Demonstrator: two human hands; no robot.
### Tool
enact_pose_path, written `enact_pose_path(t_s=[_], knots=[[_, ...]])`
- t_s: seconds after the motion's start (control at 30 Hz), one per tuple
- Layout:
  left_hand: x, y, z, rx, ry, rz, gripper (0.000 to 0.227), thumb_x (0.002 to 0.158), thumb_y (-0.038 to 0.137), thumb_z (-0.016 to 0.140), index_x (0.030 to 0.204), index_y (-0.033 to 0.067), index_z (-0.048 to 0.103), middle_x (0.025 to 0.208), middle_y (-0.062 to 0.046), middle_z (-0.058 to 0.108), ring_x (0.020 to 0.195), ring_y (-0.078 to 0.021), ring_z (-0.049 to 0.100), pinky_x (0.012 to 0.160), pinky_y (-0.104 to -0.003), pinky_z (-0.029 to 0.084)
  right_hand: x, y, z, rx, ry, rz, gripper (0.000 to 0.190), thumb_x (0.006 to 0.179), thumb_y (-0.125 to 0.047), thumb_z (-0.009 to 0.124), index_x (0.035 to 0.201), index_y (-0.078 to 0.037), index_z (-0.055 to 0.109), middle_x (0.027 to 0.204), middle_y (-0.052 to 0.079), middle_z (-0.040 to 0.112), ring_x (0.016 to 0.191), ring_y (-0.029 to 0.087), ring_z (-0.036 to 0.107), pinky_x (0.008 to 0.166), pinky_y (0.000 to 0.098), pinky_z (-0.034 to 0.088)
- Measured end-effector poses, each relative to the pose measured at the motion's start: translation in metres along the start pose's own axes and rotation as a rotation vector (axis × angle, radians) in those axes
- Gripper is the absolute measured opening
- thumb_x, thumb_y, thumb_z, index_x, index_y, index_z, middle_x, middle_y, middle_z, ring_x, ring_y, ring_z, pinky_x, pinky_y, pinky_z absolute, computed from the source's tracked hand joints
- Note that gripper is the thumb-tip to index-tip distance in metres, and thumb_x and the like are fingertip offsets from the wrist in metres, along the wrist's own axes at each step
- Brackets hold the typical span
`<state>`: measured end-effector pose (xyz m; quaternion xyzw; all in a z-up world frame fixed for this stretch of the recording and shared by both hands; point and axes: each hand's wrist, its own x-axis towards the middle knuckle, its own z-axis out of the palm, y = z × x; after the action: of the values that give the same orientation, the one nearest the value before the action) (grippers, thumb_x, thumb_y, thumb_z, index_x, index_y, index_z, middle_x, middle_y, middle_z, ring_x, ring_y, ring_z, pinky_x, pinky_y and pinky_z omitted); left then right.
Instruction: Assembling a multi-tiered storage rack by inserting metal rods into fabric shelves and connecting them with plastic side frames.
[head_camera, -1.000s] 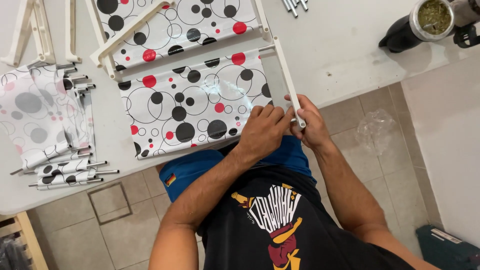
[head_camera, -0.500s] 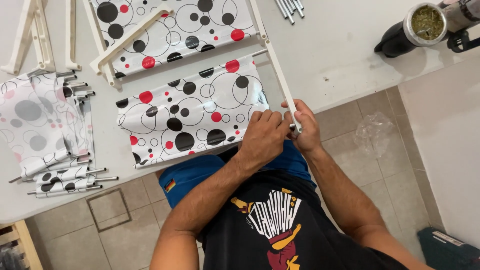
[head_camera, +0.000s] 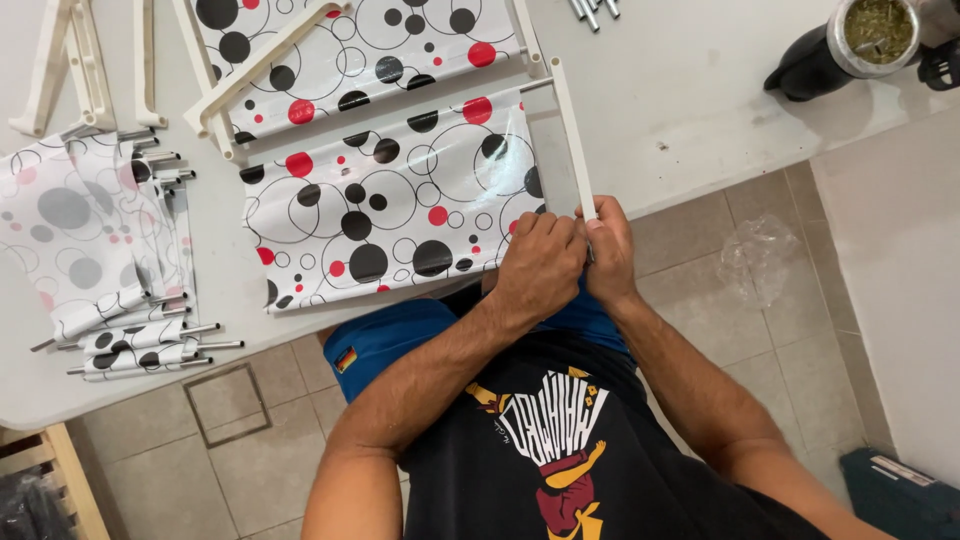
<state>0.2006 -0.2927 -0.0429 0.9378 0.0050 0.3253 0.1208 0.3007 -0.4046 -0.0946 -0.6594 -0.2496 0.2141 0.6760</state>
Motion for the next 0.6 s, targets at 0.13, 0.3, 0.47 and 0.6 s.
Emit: enact_pose_path(t_s=[0.13,0.3,0.47,0.6], knots=[[-0.004,-0.001,-0.018,-0.087,0.100,0.039,0.025,0.097,0.005,0.049,0.106,0.0020,0.073,0.077,-0.006,0.051,0.071,-0.0258,0.056,0.072,-0.039,0.043,0.000,-0.026,-0.002,-0.063,-0.093,0.003,0.037,0.098,-0.033,0.048,0.109,0.001,0.057,0.063,0.007,0.053,0.047,0.014,0.051,0.039,0.0257,0.035],[-0.055,0.034,-0.040,-0.722,0.015,-0.362,0.021,0.094,0.019,0.068,0.110,0.0057,0.070,0.088,-0.013,0.065,0.078,-0.0271,0.067,0.068,-0.035,0.053,0.003,-0.050,-0.006,0.089,-0.218,0.019,0.037,0.100,-0.033,0.048,0.114,0.001,0.053,0.074,0.013,0.058,0.045,0.012,0.049,0.039,0.0244,0.039],[-0.097,0.008,-0.042,-1.331,0.338,-0.979,0.055,0.098,0.040,0.068,0.128,-0.0062,0.058,0.112,-0.024,0.074,0.100,-0.0318,0.075,0.084,-0.038,0.061,0.001,-0.038,-0.008,0.156,-0.310,0.013,0.036,0.102,-0.028,0.047,0.119,0.003,0.049,0.082,0.019,0.063,0.053,0.016,0.057,0.047,0.0260,0.045],[-0.081,-0.018,-0.095,-1.032,0.446,-0.971,0.034,0.103,0.030,0.059,0.108,-0.0023,0.065,0.088,-0.011,0.071,0.083,-0.0179,0.067,0.071,-0.038,0.060,-0.002,-0.071,0.018,-0.126,-0.444,-0.022,0.030,0.101,-0.024,0.057,0.109,0.005,0.057,0.096,0.024,0.074,0.073,0.028,0.072,0.065,0.0374,0.056]])
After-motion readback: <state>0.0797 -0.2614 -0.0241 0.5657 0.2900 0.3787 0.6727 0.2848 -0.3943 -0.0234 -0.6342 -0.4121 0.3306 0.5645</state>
